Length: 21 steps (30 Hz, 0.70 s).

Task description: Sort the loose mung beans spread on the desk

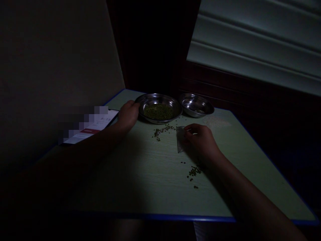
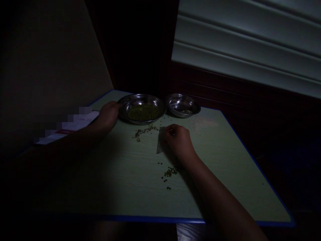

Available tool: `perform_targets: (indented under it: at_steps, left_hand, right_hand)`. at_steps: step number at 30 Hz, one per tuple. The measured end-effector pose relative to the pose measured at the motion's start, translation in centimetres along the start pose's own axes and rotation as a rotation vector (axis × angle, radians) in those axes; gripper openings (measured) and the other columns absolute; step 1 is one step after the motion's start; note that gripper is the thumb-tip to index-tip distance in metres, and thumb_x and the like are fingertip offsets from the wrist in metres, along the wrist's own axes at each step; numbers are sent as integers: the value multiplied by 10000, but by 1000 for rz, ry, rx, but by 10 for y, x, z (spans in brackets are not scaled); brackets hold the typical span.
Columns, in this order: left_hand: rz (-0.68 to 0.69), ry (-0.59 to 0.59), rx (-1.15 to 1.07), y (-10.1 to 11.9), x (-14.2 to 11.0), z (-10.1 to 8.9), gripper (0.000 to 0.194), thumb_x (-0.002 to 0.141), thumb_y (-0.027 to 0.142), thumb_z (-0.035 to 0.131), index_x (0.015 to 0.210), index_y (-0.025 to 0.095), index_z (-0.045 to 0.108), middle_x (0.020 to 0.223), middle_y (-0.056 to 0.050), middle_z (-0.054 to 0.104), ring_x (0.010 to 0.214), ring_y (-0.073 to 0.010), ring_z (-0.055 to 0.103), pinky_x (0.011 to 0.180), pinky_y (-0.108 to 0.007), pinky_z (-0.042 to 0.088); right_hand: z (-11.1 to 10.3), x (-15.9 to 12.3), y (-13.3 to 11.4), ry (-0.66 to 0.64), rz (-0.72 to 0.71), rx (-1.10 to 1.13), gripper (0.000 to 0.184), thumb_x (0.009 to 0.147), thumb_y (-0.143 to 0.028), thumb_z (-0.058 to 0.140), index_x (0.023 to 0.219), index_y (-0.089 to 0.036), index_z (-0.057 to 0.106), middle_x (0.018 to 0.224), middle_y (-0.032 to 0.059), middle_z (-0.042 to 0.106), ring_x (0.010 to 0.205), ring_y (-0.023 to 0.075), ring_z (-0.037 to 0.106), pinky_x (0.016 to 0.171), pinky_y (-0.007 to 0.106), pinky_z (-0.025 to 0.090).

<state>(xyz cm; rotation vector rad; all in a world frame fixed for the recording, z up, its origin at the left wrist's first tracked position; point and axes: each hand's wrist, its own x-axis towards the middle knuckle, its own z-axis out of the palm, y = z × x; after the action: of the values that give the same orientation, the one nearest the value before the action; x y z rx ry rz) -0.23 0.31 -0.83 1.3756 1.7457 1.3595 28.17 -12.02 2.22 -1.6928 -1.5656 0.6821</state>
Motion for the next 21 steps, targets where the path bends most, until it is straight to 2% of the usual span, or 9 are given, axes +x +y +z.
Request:
perform_targets:
  at_steps: [4,11,15,21]
  left_hand:
    - [-40,-10,60,12,-7,-5,234,1009,180,652,801,285,630,1028,-118,737,1159,-379,749,1147,-519,567]
    - [-61,3,29,17,-12,-4,264,1026,177,633,788,291,617,929,-93,681,1084,-369,722,1114,-516,568]
    - [-48,4,52,18,-12,-5,291,1036,178,632,771,294,599,926,-86,670,1066,-363,712,1108,-511,566]
    - [-44,23,77,18,-10,-6,321,1020,145,657,740,288,596,907,-84,692,1039,-359,706,1058,-479,564]
  right_hand:
    - [2,0,-2,-3,-6,-49,234,974,-31,799,949,-206,952,1045,141,997,926,297,951,887,370,697]
    - [0,3,3,-30,-84,-68,226,968,-78,782,963,-193,976,1079,174,1000,972,319,952,932,406,694]
    - [-5,9,5,-14,-45,-54,241,950,-62,775,960,-193,977,1069,161,997,926,298,938,893,390,687]
    - [-19,21,12,26,6,-42,253,933,-18,787,859,-219,922,923,96,957,819,264,907,831,358,684]
